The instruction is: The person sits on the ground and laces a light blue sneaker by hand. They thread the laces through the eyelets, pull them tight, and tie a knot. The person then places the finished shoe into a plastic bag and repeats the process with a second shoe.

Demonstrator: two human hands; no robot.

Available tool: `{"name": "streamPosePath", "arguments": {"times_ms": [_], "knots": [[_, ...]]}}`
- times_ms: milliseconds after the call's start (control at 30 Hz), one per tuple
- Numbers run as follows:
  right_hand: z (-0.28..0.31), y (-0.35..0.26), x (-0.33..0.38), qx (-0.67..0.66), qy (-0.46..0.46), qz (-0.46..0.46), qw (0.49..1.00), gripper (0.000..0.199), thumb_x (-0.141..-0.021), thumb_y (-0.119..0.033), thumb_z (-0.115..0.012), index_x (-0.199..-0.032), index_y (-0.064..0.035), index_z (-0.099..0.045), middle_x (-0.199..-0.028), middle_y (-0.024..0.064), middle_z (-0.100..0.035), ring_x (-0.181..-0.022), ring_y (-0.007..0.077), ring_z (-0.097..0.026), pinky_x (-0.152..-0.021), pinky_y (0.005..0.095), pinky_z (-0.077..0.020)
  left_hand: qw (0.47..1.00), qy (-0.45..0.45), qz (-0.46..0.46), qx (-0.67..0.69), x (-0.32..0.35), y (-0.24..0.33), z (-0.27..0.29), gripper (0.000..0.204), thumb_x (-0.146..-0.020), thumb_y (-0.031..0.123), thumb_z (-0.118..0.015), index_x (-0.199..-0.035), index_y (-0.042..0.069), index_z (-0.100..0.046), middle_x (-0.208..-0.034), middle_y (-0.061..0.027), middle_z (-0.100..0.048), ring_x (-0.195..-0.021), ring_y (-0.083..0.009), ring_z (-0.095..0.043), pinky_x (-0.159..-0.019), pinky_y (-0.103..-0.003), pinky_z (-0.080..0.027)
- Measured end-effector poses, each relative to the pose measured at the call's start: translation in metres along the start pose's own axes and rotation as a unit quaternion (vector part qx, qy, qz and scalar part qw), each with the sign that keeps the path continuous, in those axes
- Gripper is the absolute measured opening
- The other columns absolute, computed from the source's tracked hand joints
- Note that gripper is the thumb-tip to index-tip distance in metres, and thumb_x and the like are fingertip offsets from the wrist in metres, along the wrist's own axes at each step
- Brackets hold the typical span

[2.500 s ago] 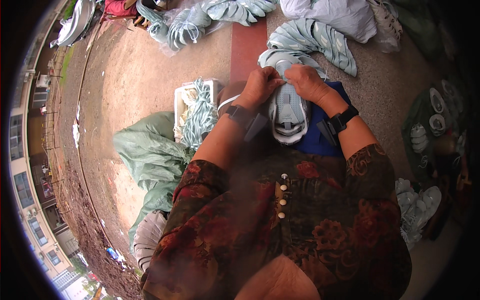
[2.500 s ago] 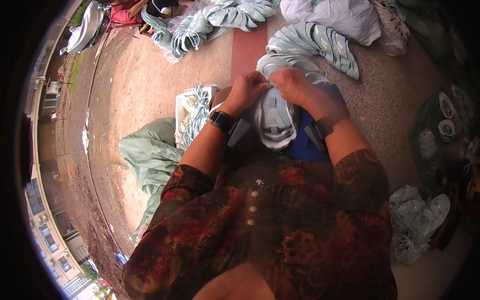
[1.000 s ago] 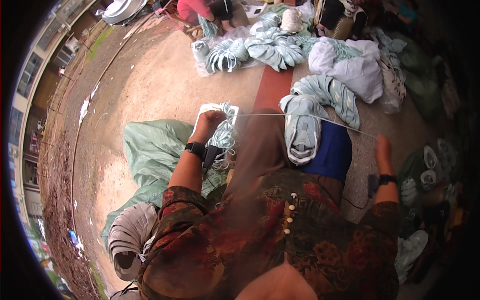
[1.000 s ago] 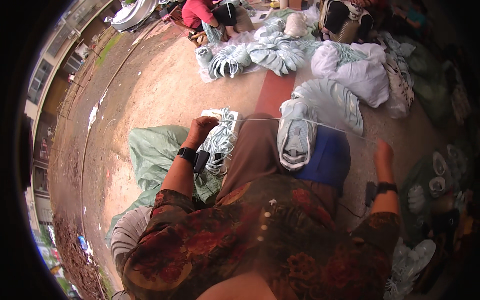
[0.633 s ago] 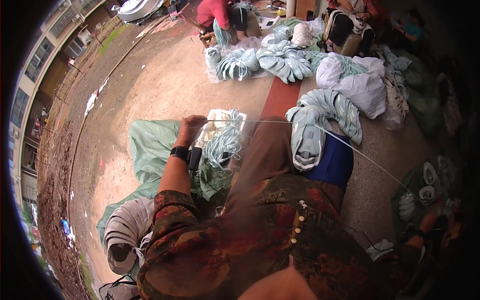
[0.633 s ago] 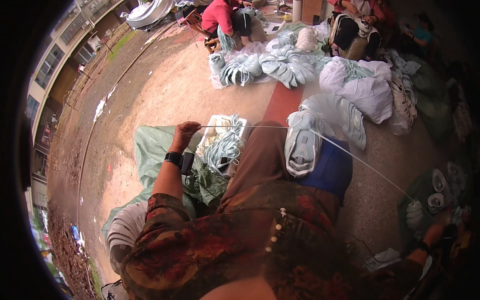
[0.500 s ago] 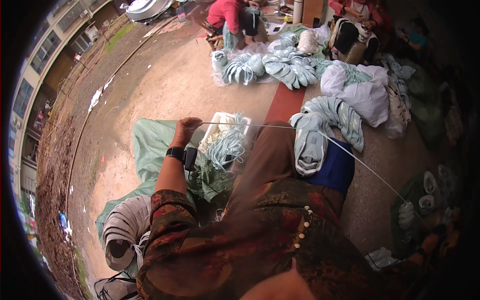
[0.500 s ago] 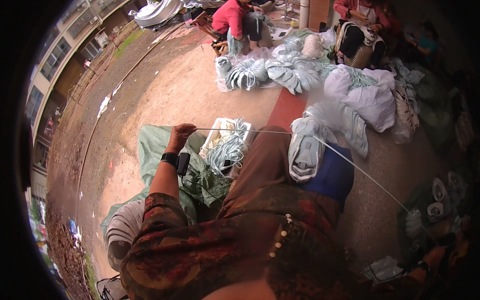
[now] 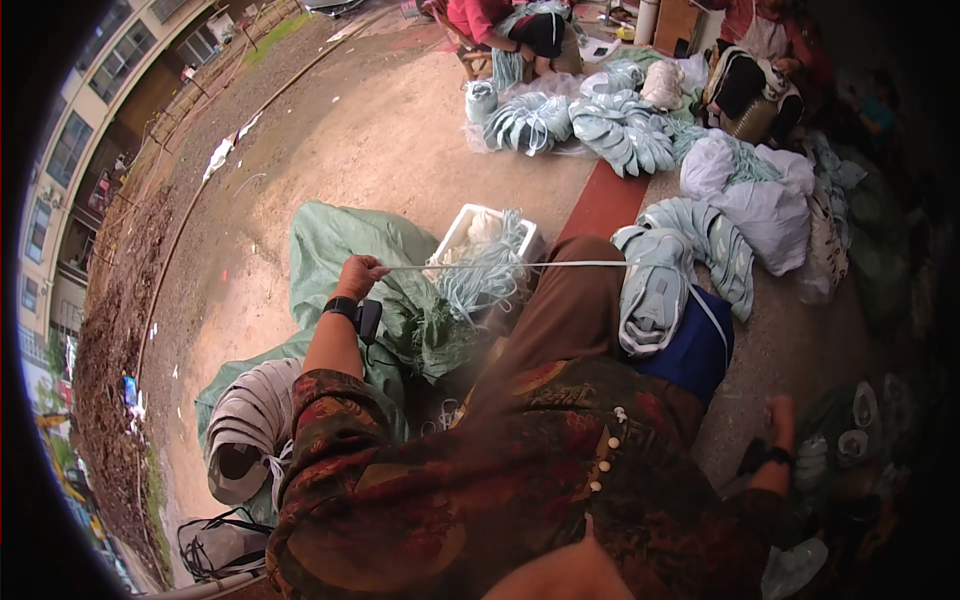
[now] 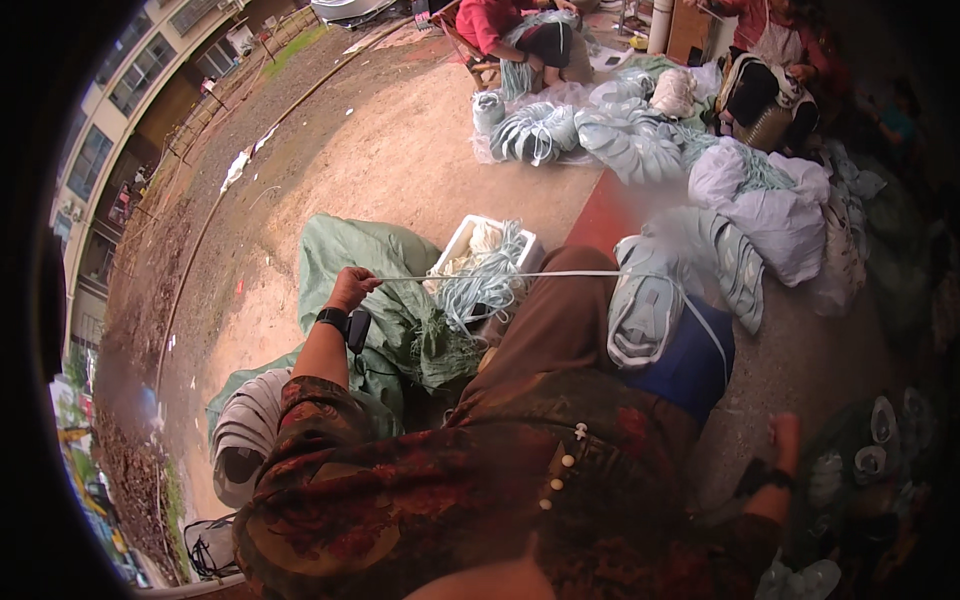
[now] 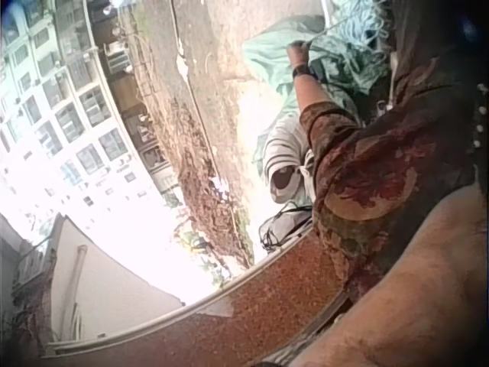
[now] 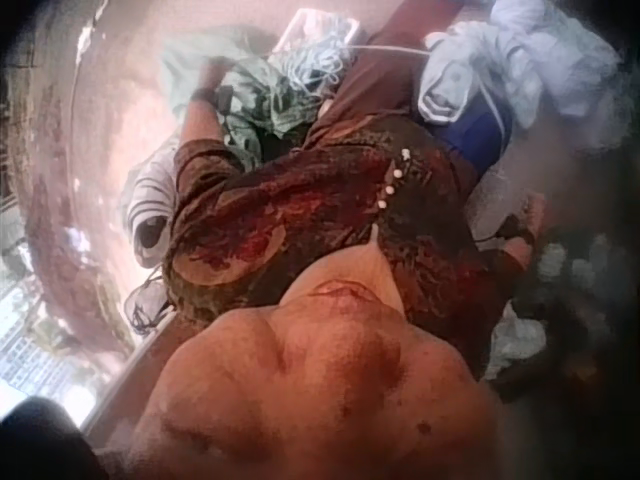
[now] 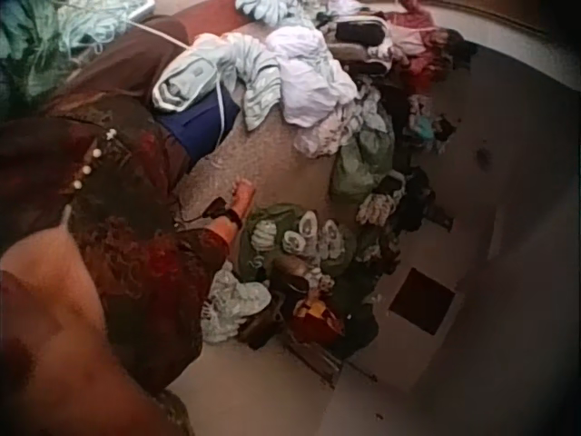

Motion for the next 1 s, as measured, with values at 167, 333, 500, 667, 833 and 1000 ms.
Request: {"name": "streamPosePath", "arguments": {"times_ms": [167,333,500,667,833,1000], "knots": [[-0.124,-0.198,0.087,-0.101,-0.261,0.234,0.931,0.011,-0.077,-0.009,-0.056,-0.068,-0.0092,-0.049,-0.056,0.0006,-0.049,-0.044,0.0107,-0.047,-0.039,0.0240,-0.0352,0.990,-0.054,0.075,-0.106,-0.010,-0.027,-0.010,0.013,-0.072,0.012,-0.069,-0.071,-0.001,-0.067,-0.058,-0.0079,-0.063,-0.048,-0.0142,-0.058,-0.048,-0.030,-0.047],[-0.192,-0.292,0.114,-0.042,-0.297,0.408,0.862,0.016,-0.074,-0.008,-0.062,-0.063,-0.0048,-0.051,-0.065,0.0051,-0.059,-0.060,0.0109,-0.056,-0.056,0.0233,-0.0425,0.973,-0.161,0.113,-0.117,-0.014,-0.038,-0.057,0.013,-0.072,0.012,-0.069,-0.069,0.000,-0.067,-0.056,-0.0077,-0.062,-0.046,-0.0121,-0.058,-0.046,-0.026,-0.048],[-0.220,-0.301,0.075,-0.156,-0.164,0.383,0.896,0.023,-0.073,0.002,-0.061,-0.058,-0.0049,-0.045,-0.065,-0.0004,-0.048,-0.085,0.0129,-0.056,-0.071,0.0231,-0.0394,0.912,-0.240,0.180,0.279,-0.018,0.066,-0.158,0.018,-0.086,0.020,-0.059,-0.085,0.003,-0.057,-0.071,-0.0060,-0.063,-0.053,-0.0120,-0.057,-0.042,-0.023,-0.043],[-0.232,-0.299,0.064,-0.205,-0.126,0.354,0.904,0.019,-0.074,0.004,-0.060,-0.060,-0.0035,-0.048,-0.068,-0.0025,-0.049,-0.080,0.0101,-0.052,-0.070,0.0224,-0.0390,0.827,-0.380,0.081,0.407,0.014,0.227,-0.232,0.011,-0.090,0.019,-0.054,-0.090,0.008,-0.054,-0.078,-0.0056,-0.063,-0.065,-0.0121,-0.059,-0.056,-0.022,-0.044],[-0.240,-0.301,0.069,-0.239,-0.090,0.334,0.907,0.019,-0.072,0.002,-0.063,-0.060,-0.0026,-0.049,-0.059,-0.0041,-0.042,-0.057,0.0056,-0.037,-0.053,0.0225,-0.0328,0.842,-0.406,0.007,0.355,0.022,0.313,-0.255,0.018,-0.090,0.025,-0.055,-0.090,0.008,-0.058,-0.087,-0.0040,-0.065,-0.079,-0.0116,-0.061,-0.063,-0.022,-0.042],[-0.242,-0.305,0.064,-0.241,-0.034,0.384,0.891,0.020,-0.069,0.000,-0.067,-0.061,-0.0005,-0.049,-0.058,0.0007,-0.044,-0.060,0.0110,-0.045,-0.058,0.0280,-0.0384,0.859,-0.432,-0.076,0.264,0.024,0.330,-0.271,0.024,-0.088,0.031,-0.057,-0.089,0.008,-0.063,-0.087,-0.0011,-0.065,-0.084,-0.0092,-0.060,-0.066,-0.022,-0.041]]}}
Point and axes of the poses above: each hand's wrist, its own x-axis away from the middle knuckle, its own z-axis out of the back of the hand, y = z × x, the point moved 4 cm from there along -x, towards the middle knuckle
